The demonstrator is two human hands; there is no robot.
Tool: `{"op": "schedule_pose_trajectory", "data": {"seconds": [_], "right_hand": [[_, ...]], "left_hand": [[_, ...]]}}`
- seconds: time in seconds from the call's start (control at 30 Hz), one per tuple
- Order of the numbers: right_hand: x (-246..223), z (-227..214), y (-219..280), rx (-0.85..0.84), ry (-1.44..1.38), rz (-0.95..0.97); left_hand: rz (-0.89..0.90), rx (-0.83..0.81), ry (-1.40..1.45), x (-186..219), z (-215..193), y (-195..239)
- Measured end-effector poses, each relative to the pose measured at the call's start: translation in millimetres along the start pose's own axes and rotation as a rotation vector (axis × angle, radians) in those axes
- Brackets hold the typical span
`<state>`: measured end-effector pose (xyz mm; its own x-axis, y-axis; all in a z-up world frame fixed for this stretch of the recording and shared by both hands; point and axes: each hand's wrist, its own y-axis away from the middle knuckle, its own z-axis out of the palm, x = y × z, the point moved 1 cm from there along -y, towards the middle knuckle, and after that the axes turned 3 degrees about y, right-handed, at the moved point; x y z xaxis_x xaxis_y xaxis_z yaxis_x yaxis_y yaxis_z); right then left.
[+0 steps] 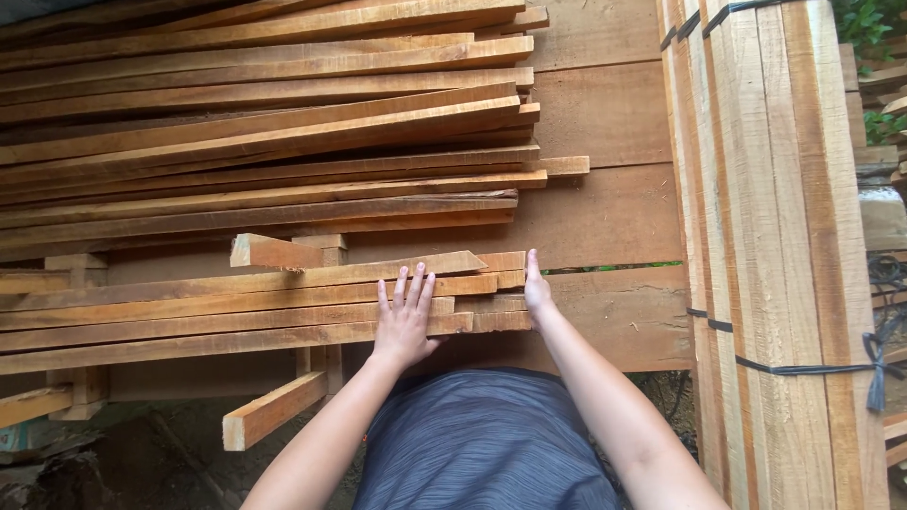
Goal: The person stacks thin wooden planks on a wooden workbench, aligning them by hand. They then secure the stack with a black strap, wrapping and tying it around the planks.
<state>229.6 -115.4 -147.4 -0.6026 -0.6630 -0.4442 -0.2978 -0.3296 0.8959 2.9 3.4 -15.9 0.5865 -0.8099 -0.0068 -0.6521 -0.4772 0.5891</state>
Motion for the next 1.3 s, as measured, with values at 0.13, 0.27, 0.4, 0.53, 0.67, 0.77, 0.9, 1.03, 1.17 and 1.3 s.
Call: {"op": "schedule_pose_trajectory", "data": {"seconds": [0.13,0.27,0.4,0.53,0.67,0.77,0.9,1.03,1.17,1.3], "right_hand": [[-19,-7,-4,-0.064,-0.097,-0.178],[-38,5,-10,-0.063,-0.06,-0.15],[-40,-1,-10,-0.06,0.076,-0.191],[-18,-5,-41,-0.079,-0.084,-0.278],[-35,7,-10,0.159,0.199,-0.513],[-64,16,57,0.349,0.609,-0.827],[-84,37,108,0.004,1.173,-1.375],[-95,51,124,-0.111,1.606,-1.181],[-99,54,111,-0.13,1.629,-1.101],[-97,49,104,-0.111,1.679,-1.201]], "left_hand": [[-0.007,-0.001,0.002,-1,0,-2],[0.007,-0.013,0.006,-3,3,-5],[0.019,0.015,0.036,0,1,-1],[0.022,0.102,0.166,-3,-5,5],[0.046,0.334,0.338,-26,12,-17],[0.008,0.392,0.354,-38,4,-27],[-0.061,0.299,0.344,-42,-18,-32],[-0.067,0.282,0.332,-41,-32,-32],[-0.088,0.216,0.317,-42,-48,-37],[-0.106,0.112,0.334,-49,-66,-52]]}}
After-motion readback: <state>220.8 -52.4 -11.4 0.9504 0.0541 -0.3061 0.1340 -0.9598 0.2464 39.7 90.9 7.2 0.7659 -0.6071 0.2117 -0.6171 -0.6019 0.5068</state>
